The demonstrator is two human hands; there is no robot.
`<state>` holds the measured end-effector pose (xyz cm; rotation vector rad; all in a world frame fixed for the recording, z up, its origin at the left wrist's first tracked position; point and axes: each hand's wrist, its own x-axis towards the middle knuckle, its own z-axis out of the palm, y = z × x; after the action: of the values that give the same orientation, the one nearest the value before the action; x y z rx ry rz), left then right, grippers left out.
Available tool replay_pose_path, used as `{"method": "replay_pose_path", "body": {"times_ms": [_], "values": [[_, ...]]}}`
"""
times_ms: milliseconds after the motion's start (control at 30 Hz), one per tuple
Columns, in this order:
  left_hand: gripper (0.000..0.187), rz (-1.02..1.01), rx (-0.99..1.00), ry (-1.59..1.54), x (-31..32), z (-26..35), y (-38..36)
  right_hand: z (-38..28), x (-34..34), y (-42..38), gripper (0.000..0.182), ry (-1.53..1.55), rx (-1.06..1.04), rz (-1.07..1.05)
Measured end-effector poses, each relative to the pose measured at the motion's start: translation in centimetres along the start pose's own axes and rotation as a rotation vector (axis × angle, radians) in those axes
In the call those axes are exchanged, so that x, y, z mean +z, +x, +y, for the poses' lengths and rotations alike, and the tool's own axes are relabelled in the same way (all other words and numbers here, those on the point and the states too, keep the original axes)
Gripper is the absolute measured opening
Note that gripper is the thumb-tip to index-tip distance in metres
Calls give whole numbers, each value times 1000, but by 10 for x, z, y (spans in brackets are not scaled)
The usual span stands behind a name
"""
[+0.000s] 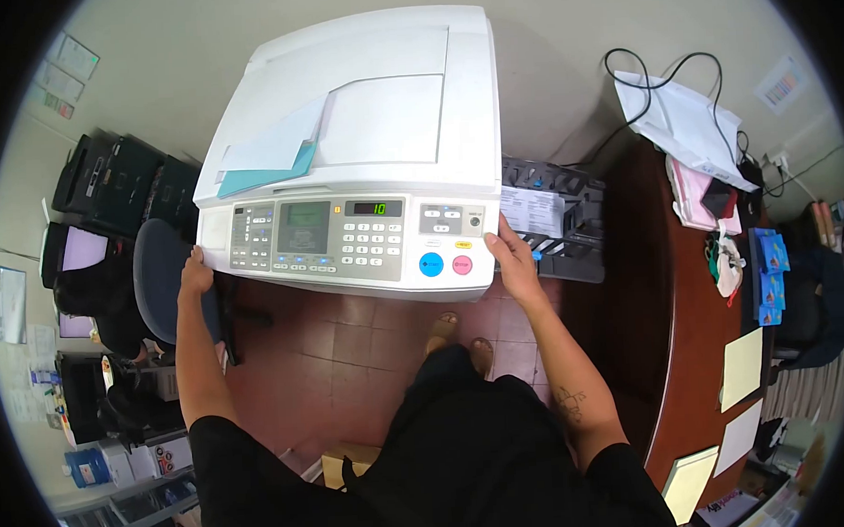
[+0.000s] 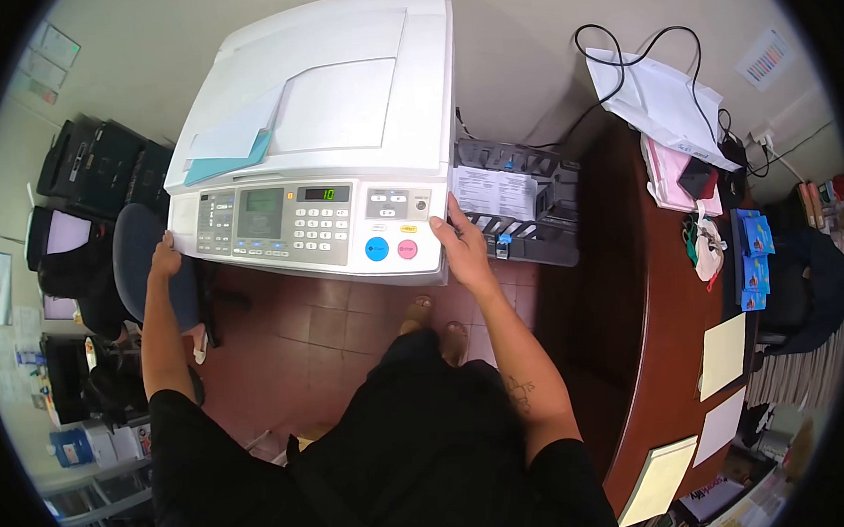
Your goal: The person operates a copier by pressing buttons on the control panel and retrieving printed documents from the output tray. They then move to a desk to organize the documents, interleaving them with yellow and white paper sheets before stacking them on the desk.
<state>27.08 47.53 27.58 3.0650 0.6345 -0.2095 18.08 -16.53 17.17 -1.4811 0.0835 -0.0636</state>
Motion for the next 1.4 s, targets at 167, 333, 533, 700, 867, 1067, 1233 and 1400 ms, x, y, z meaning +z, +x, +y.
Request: {"method": "replay_pose_path", "body": {"times_ms": [167,333,533,700,867,1067,1233,1400], "values": [[66,117,163,76,31,-40,34,9,5,0,67,51,-10,43],[70,166,131,-96,30,-25,1,-10,11,-8,70,199,57,63],[86,369,337,-302,48,-38,-13,1,-31,11,44,145,218,61],[60,413,2,-448,140,-35,-91,99,-121,86,30,-161,349,428],[38,-715,-316,-535,229,5,-265,182,-199,173,52,-980,227,81],[32,-1180,-819,-468,219,103,-441,278,-227,257,89,-1284,494,-273],[29,-1092,-684,-182,164,146,-478,321,-239,277,89,-1410,527,-226],[27,-1099,-654,-115,157,175,-473,334,-247,276,84,-1425,497,-288]]}}
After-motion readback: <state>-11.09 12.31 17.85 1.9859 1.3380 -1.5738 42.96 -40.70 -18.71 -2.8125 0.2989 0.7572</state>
